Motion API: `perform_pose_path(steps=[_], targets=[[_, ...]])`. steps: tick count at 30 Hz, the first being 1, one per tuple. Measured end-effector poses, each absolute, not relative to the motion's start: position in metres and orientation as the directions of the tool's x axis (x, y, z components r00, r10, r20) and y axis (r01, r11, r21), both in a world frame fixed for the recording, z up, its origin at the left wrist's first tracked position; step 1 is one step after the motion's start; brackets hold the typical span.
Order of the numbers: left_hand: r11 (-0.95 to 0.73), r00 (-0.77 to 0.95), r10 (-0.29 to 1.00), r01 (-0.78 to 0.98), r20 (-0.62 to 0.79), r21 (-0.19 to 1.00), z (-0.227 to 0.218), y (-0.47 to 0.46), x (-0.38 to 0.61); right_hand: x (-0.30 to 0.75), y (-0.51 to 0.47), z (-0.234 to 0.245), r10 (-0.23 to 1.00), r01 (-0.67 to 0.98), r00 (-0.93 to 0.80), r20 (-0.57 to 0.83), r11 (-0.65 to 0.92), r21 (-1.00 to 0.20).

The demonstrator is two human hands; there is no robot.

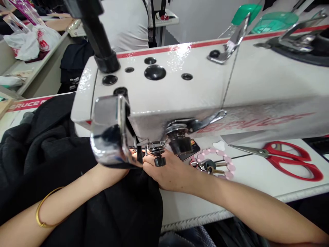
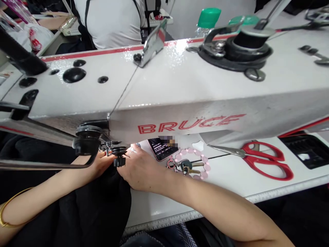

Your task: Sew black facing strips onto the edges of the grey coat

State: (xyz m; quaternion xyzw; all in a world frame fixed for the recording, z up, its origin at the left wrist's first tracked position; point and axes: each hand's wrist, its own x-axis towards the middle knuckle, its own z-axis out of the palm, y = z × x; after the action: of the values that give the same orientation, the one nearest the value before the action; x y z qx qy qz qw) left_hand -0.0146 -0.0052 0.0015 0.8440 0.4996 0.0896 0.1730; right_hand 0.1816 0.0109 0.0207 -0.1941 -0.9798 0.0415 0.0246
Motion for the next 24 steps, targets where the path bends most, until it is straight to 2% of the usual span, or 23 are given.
perform_pose_path(steps=[8,14,20,24], targets=[[-0.471,0.505,0.861,0.839,-0.067,0.27,0.0,-0.005,-0.015,0.178,0.012,0.022,0.406,0.403,-0.914,-0.011,0.902,-0.157],[-0.479,0.514,0.855,0.831,-0.063,0.282,-0.001,-0.004,-0.017,0.178,0.009,0.023,0.456,0.454,-0.889,-0.038,0.87,-0.19],[-0.491,0.531,0.844,0.819,-0.068,0.297,-0.009,-0.001,-0.026,0.184,0.008,0.01,0.42,0.406,-0.908,-0.004,0.876,-0.26],[-0.54,0.592,0.803,0.772,-0.072,0.335,-0.027,0.006,-0.032,0.187,0.008,0.007,0.419,0.403,-0.908,0.004,0.876,-0.264]])
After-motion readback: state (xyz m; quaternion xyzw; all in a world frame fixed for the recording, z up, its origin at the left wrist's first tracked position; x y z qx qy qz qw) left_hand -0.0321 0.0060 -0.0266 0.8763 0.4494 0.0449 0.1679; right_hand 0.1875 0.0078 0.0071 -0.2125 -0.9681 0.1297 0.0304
